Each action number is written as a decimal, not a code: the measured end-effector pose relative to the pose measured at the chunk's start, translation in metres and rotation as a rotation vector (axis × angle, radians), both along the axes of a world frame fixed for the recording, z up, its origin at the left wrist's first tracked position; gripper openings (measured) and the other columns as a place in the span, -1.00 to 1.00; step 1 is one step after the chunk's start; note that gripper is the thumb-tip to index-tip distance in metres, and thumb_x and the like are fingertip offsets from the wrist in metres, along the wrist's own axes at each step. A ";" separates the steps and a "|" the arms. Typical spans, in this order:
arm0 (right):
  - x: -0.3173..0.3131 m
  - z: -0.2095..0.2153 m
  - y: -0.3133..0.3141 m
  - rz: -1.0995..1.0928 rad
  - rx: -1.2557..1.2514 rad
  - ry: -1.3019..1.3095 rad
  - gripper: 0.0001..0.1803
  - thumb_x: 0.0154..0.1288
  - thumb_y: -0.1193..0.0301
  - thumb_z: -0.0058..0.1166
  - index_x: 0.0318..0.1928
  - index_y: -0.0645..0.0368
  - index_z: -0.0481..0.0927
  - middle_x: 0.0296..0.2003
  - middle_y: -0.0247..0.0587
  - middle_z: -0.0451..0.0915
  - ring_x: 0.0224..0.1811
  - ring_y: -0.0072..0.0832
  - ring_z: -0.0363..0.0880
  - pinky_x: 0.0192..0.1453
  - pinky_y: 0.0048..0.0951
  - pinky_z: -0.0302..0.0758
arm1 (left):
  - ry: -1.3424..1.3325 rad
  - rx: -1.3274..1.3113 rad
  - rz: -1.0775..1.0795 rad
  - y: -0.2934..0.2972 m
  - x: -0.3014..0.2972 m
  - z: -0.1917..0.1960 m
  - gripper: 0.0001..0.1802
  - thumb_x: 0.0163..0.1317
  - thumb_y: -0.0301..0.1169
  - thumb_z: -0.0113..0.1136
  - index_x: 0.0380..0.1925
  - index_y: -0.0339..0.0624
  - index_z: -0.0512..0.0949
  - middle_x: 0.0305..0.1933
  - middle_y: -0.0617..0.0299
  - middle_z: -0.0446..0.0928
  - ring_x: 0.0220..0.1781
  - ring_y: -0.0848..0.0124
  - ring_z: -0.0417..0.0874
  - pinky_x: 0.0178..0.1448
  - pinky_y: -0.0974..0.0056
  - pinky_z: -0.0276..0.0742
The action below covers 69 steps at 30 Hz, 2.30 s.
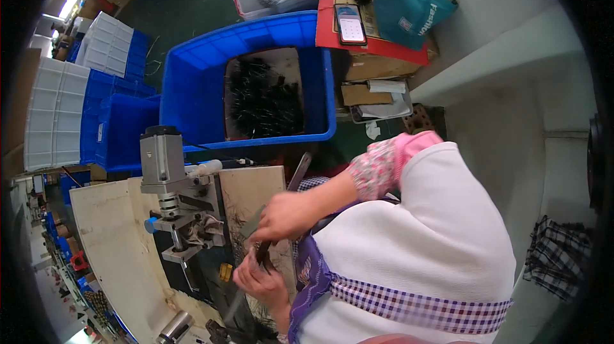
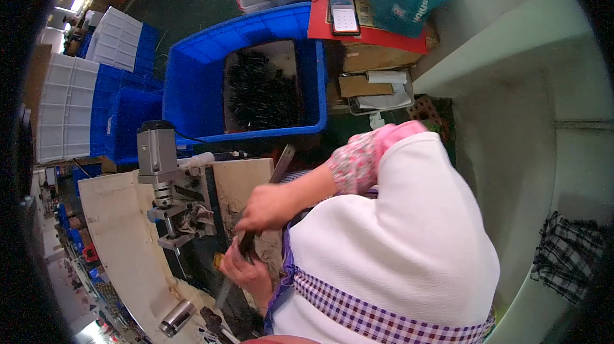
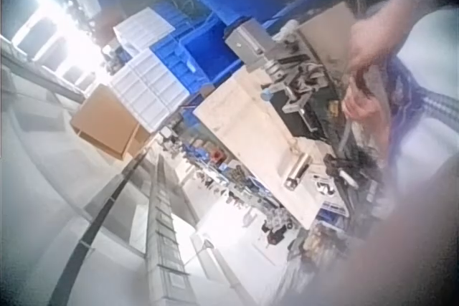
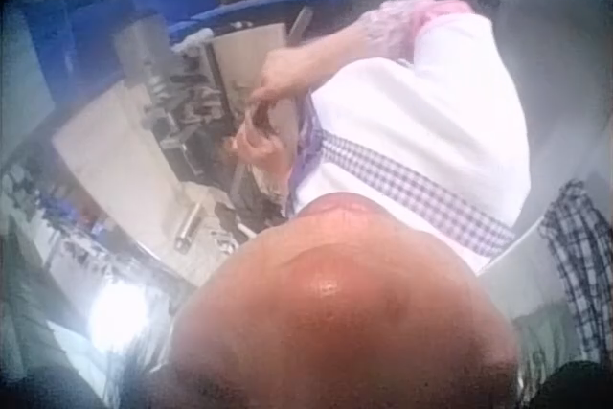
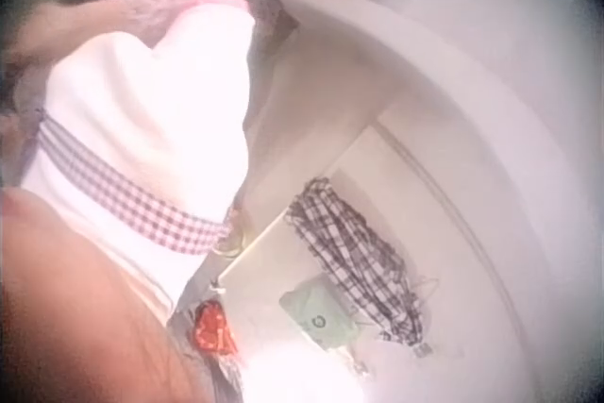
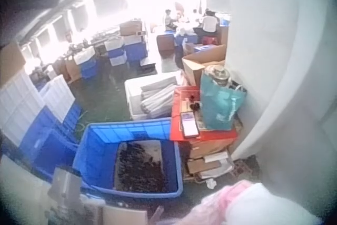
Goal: The person is assembling and measuring small industrial brushes using a jig and a ruler.
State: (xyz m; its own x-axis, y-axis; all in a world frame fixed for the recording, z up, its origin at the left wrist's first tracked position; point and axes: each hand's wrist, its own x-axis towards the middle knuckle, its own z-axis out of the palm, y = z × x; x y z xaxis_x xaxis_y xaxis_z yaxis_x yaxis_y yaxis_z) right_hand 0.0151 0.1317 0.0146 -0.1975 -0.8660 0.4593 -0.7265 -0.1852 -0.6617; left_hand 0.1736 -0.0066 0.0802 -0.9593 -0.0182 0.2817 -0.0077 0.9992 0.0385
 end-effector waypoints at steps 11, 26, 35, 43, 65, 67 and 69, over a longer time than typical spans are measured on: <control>-0.005 -0.031 0.181 -0.319 0.204 -0.493 -0.72 0.26 0.42 0.09 -0.02 0.18 0.52 -0.22 -0.05 0.62 -0.16 -0.14 0.61 -0.11 -0.25 0.54 | -0.132 0.022 -0.510 0.090 -0.098 -0.017 -0.59 0.06 -0.44 0.25 -0.01 -0.08 0.58 -0.12 0.23 0.51 -0.06 0.32 0.52 0.13 0.10 0.36; -0.089 -0.366 0.371 -1.167 0.777 -0.189 -0.63 0.34 0.24 -0.10 0.05 0.10 0.56 -0.10 -0.03 0.62 -0.05 -0.07 0.58 0.03 -0.13 0.49 | -0.102 0.305 -0.052 0.047 -0.010 -0.067 -0.62 -0.02 -0.63 0.22 -0.12 -0.19 0.61 -0.01 0.16 0.52 0.06 0.15 0.51 0.22 0.02 0.40; -0.143 -0.375 0.332 -1.101 0.794 0.210 -0.60 0.30 0.28 0.02 0.00 0.35 0.55 -0.03 0.14 0.56 -0.01 -0.02 0.53 0.09 -0.19 0.43 | 0.044 0.247 0.731 0.034 0.155 -0.116 -0.65 0.09 -0.47 0.24 -0.08 -0.26 0.56 0.10 0.12 0.43 0.13 0.10 0.44 0.22 0.06 0.36; -0.023 -0.101 0.093 -0.527 0.216 -0.089 -0.75 0.24 0.55 0.09 -0.05 0.26 0.58 -0.16 -0.02 0.57 -0.11 -0.22 0.56 0.02 -0.32 0.46 | 0.343 0.169 1.111 -0.036 0.227 -0.140 -0.55 0.34 -0.35 0.04 0.19 -0.30 0.33 0.31 -0.10 0.23 0.32 -0.04 0.24 0.35 0.01 0.18; 0.035 -0.051 -0.113 -0.028 0.817 0.218 -0.65 0.29 0.36 -0.01 0.01 0.15 0.23 -0.46 0.22 0.56 -0.34 0.20 0.53 -0.31 0.08 0.38 | 0.386 0.877 0.961 -0.017 0.170 -0.126 -0.48 0.34 -0.32 0.04 0.24 -0.34 0.30 0.47 -0.06 -0.02 0.49 -0.01 0.00 0.45 0.01 0.01; 0.050 -0.054 -0.124 0.040 0.767 0.224 -0.66 0.29 0.37 -0.02 0.00 0.15 0.23 -0.48 0.26 0.54 -0.36 0.21 0.53 -0.31 0.11 0.38 | 0.409 0.895 0.931 -0.012 0.164 -0.135 -0.48 0.33 -0.32 0.04 0.24 -0.34 0.30 0.47 -0.06 -0.02 0.49 -0.02 0.00 0.45 0.02 0.01; 0.056 -0.056 -0.132 0.196 0.724 0.241 -0.60 0.26 0.36 -0.04 0.06 0.17 0.22 -0.51 0.24 0.56 -0.41 0.16 0.56 -0.32 0.10 0.46 | 0.501 0.968 0.880 -0.006 0.155 -0.133 -0.49 0.32 -0.36 0.07 0.23 -0.31 0.31 0.47 -0.07 -0.03 0.49 -0.02 0.00 0.44 0.03 0.04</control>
